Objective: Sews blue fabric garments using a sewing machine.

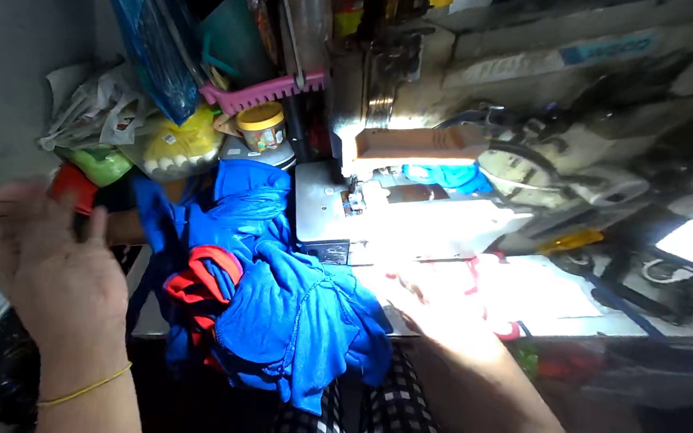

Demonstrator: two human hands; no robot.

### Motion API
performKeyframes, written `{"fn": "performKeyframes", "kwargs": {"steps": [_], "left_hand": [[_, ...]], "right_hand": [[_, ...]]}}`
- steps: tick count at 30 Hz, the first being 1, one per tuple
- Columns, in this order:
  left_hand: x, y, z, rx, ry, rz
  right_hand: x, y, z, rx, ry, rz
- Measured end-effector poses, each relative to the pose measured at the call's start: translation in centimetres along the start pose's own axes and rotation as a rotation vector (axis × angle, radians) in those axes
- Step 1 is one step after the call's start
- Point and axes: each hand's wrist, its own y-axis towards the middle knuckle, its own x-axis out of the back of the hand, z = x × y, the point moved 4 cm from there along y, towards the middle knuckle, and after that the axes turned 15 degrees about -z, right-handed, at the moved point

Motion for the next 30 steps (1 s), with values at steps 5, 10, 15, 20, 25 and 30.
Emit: {"fn": "performKeyframes", "kwargs": {"steps": [5, 10, 15, 20, 25, 30], "left_hand": [[-1.8, -8.2, 0.8, -0.431, 0.451, 0.617], [1.6, -11.8, 8.8, -0.501, 0.820, 0.727], [1.2, -15.1, 4.2, -0.623, 0.844, 0.579], [0.3, -15.1, 2.4, -0.530, 0.699, 0.543], [-0.1, -5.9, 5.4, -0.211, 0.869, 0.364], [-2.4, -8.7, 0.3, -0.384, 0.504, 0.695]], "right_hand": [[-1.6, -2.4, -3.1, 0.195, -0.358, 0.208], [1.4, -2.9, -0.6, -0.076, 0.082, 0.196], [1.2, -2.1, -4.1, 0.072, -0.281, -0.017], [-1.0, -3.4, -3.2, 0.189, -0.401, -0.068], [-3.3, -3.0, -2.8, -0.024, -0.121, 0.101], [1.2, -1.2, -2.9, -0.064, -0.042, 0.003]]}}
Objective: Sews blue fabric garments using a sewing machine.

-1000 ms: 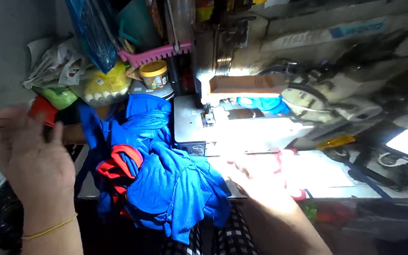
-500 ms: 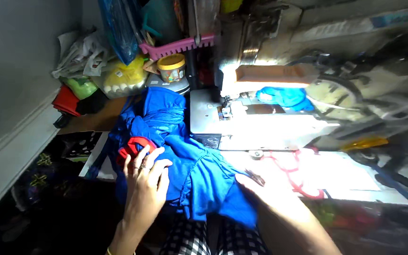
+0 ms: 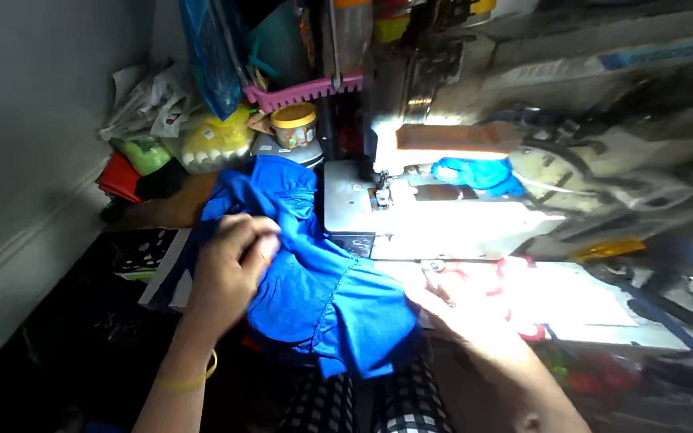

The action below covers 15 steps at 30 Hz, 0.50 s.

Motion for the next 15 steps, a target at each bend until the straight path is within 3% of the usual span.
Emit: {"fn": "performKeyframes", "kwargs": {"steps": [3, 5, 9, 13, 15], "left_hand": [[-3.0, -4.8, -4.0, -0.263, -0.218, 0.520], [-4.3, -8.0, -4.3, -0.380, -0.164, 0.679], [-3.7, -9.1, -4.7, -0.322, -0.084, 0.487], [-3.4, -8.9, -6.0, -0.074, -0.074, 0.244], [-4.5, -9.4, -6.3, 0.035, -0.095, 0.168]], "right_hand": [[1.4, 0.0, -1.1, -0.077, -0.135, -0.066], [1.0, -0.8, -1.2, -0.168, -0.033, -0.068], [0.2, -1.9, -1.2, -0.106, 0.049, -0.033], [-1.2, -2.6, -0.7, 0.054, -0.063, -0.012], [-2.6, -3.0, -0.3, 0.012, 0.000, 0.041]]}}
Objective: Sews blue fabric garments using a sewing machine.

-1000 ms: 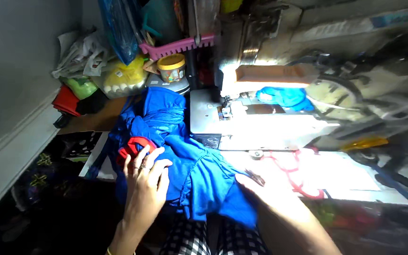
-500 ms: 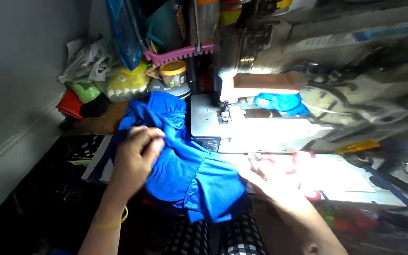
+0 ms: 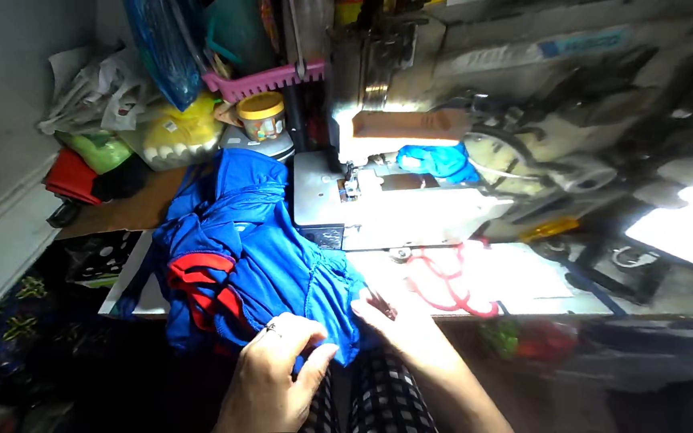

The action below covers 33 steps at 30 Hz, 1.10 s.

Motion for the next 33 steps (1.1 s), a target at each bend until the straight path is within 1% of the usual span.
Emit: {"fn": "performKeyframes", "kwargs": {"steps": [3, 4, 6, 7, 9, 10, 12, 14, 15, 16, 18, 19, 20, 21, 22, 23, 25, 27, 29, 31, 33], "left_hand": [[-2.3, -0.3, 0.4, 0.124, -0.085, -0.008], [-2.8, -0.2, 0.5, 0.159, -0.140, -0.037], [-3.2, 0.4, 0.9, 0.256, -0.291, -0.110], [-3.1, 0.8, 1.2, 0.315, -0.357, -0.116], [-2.7, 1.4, 1.7, 0.433, -0.476, -0.111], [-2.6, 1.6, 1.8, 0.482, -0.536, -0.106], [-2.5, 1.9, 2.1, 0.524, -0.628, -0.109], [-2.5, 2.2, 2.4, 0.514, -0.706, -0.123], [-2.4, 2.4, 2.7, 0.538, -0.763, -0.126], [-2.3, 2.6, 2.9, 0.600, -0.835, -0.136], [-2.0, 3.1, 3.2, 0.807, -0.986, -0.203], [-1.9, 3.4, 3.2, 0.930, -1.034, -0.269], [-1.8, 3.6, 3.1, 1.034, -1.056, -0.327], [-1.7, 3.8, 3.2, 1.094, -1.057, -0.355], [-1.7, 3.9, 3.2, 1.107, -1.050, -0.351], [-1.7, 4.0, 3.3, 1.086, -1.042, -0.325], [-1.8, 4.0, 3.4, 0.990, -1.010, -0.256], [-1.8, 4.2, 3.6, 0.824, -0.939, -0.167], [-1.8, 4.5, 3.8, 0.628, -0.813, -0.088], [-1.8, 4.8, 3.7, 0.524, -0.678, -0.099], [-1.7, 5.0, 3.6, 0.519, -0.621, -0.117]], "right_hand": [[-1.8, -1.0, 2.2, -0.155, 0.318, 0.096], [-2.1, -1.3, 2.9, -0.157, 0.412, 0.127], [-2.0, -1.6, 3.7, -0.058, 0.493, 0.145], [-1.7, -1.6, 3.9, 0.027, 0.454, 0.107], [-1.2, -1.6, 4.2, 0.175, 0.326, -0.041], [-1.1, -1.5, 4.1, 0.214, 0.262, -0.110], [-1.7, -1.2, 3.5, 0.212, 0.199, -0.156], [-2.2, -0.5, 2.6, 0.121, 0.226, -0.125], [-2.3, -0.1, 2.3, 0.031, 0.303, -0.086], [-2.5, 0.3, 2.1, -0.092, 0.405, -0.041], [-2.8, 0.7, 2.3, -0.337, 0.649, 0.053], [-2.8, 0.7, 2.6, -0.412, 0.754, 0.094], [-2.9, 0.8, 2.9, -0.449, 0.827, 0.130], [-2.9, 0.9, 3.1, -0.461, 0.868, 0.154], [-2.9, 1.1, 3.3, -0.457, 0.887, 0.164], [-2.9, 1.3, 3.3, -0.450, 0.894, 0.160], [-2.7, 1.6, 3.4, -0.426, 0.866, 0.125], [-2.5, 1.8, 3.5, -0.400, 0.839, 0.088], [-2.4, 1.8, 3.5, -0.357, 0.844, 0.106], [-2.3, 1.8, 3.5, -0.334, 0.812, 0.131], [-1.9, 2.1, 3.1, -0.317, 0.750, 0.087]]}}
